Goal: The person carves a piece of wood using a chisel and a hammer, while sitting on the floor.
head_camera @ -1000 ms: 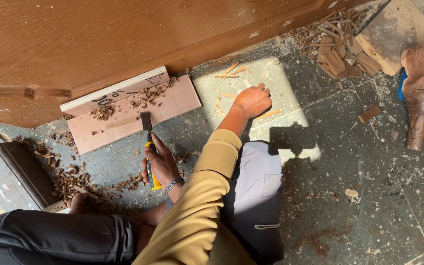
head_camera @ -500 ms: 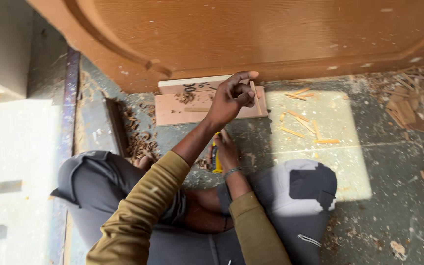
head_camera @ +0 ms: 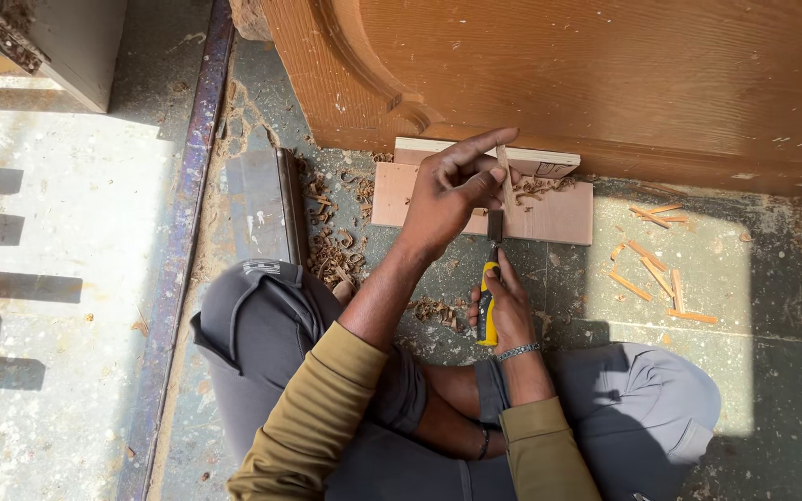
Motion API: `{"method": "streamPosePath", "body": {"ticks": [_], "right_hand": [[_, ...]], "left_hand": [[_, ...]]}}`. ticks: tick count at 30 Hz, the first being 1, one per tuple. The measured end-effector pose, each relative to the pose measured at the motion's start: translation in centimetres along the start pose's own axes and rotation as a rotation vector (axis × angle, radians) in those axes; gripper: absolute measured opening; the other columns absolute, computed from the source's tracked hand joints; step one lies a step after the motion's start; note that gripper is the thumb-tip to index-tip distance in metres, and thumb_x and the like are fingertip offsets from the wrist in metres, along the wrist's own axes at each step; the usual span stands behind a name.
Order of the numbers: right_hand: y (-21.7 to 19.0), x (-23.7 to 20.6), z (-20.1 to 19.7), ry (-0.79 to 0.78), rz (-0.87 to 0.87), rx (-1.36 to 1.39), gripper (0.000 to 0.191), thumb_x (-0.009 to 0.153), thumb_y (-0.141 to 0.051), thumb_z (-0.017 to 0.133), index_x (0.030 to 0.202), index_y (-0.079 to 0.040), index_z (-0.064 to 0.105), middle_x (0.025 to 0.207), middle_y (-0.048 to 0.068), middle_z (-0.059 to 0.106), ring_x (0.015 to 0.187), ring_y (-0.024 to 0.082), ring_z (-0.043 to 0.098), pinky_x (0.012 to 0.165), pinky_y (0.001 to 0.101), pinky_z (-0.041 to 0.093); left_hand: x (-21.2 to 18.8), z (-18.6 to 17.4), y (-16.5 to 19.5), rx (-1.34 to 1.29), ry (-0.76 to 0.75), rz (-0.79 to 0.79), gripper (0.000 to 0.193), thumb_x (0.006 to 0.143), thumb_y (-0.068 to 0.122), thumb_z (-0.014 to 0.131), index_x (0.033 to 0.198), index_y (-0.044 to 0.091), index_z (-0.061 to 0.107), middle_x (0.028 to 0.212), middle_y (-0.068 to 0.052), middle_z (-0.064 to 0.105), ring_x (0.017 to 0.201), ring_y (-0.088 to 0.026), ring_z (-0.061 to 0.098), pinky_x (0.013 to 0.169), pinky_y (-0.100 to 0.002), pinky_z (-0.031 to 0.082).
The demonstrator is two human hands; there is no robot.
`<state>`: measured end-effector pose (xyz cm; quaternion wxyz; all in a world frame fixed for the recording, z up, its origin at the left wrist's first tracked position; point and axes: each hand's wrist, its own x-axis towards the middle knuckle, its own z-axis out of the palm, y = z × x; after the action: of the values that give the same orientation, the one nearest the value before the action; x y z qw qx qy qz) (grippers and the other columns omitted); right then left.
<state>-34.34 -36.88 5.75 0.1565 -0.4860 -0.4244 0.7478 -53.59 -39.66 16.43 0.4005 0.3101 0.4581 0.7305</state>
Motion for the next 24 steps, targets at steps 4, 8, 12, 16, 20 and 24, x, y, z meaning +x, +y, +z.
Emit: {"method": "streamPosePath", "body": {"ticks": [4,8,12,16,20,24], "right_hand": [[-0.1,0.1,0.1,-0.024,-0.017,-0.006,0.063,0.103,-0.022,0.051,0.163,-0.027,0.032,0.071,0.006,0.058,0.049,0.014,0.056,0.041,0.0311,0.049],[-0.4,0.0,0.4,-0.003,0.001,-0.036,0.063,0.104,-0.022,0.049,0.163,-0.027,0.03,0.071,0.006,0.058,0.049,0.014,0.056,0.041,0.0307,0.048],[-0.7,0.0,0.3,-0.021,0.012,-0.003,0.064,0.103,-0.022,0.048,0.163,-0.028,0.029,0.071,0.006,0.058,0.049,0.014,0.055,0.041,0.03,0.049],[-0.7,0.1,0.1,-0.011,0.002,-0.017,0.063,0.103,-0.022,0.049,0.164,-0.026,0.03,0.073,0.006,0.059,0.05,0.014,0.056,0.041,0.0305,0.049],[-0.7,0.2,0.0,-0.027,0.0,0.017,0.065,0.103,-0.022,0.05,0.164,-0.026,0.029,0.072,0.007,0.059,0.05,0.014,0.055,0.041,0.0299,0.049],[-0.8,0.0,0.1,-0.023,-0.005,-0.007,0.064,0.102,-0.023,0.051,0.163,-0.027,0.03,0.072,0.006,0.059,0.049,0.014,0.056,0.041,0.0296,0.05]], "left_hand": [[1.0,-1.3,-1.8,0.04,0.012,-0.004,0.042,0.101,0.0,0.059,0.143,0.006,0.057,0.094,-0.006,0.074,0.079,-0.008,0.064,0.073,-0.025,0.058],[2.7,-3.4,-4.3,0.204,0.123,-0.097,0.036,0.096,-0.002,0.063,0.131,0.003,0.061,0.083,-0.007,0.069,0.071,-0.009,0.064,0.066,-0.026,0.056],[3.6,-4.2,-6.5,0.097,0.183,-0.188,0.036,0.094,-0.003,0.062,0.129,0.001,0.065,0.086,-0.006,0.07,0.069,-0.01,0.065,0.064,-0.026,0.058],[3.7,-4.4,-7.0,-0.068,0.122,-0.255,0.037,0.093,-0.003,0.064,0.13,0.002,0.066,0.089,-0.004,0.07,0.072,-0.01,0.065,0.065,-0.026,0.059],[3.4,-4.4,-6.2,-0.161,0.088,-0.269,0.035,0.097,0.0,0.065,0.131,0.002,0.067,0.094,-0.005,0.074,0.075,-0.01,0.067,0.066,-0.026,0.058],[3.1,-4.5,-5.2,-0.171,0.043,-0.265,0.034,0.099,0.004,0.063,0.134,0.005,0.065,0.099,-0.009,0.079,0.084,-0.011,0.073,0.069,-0.026,0.058]]}}
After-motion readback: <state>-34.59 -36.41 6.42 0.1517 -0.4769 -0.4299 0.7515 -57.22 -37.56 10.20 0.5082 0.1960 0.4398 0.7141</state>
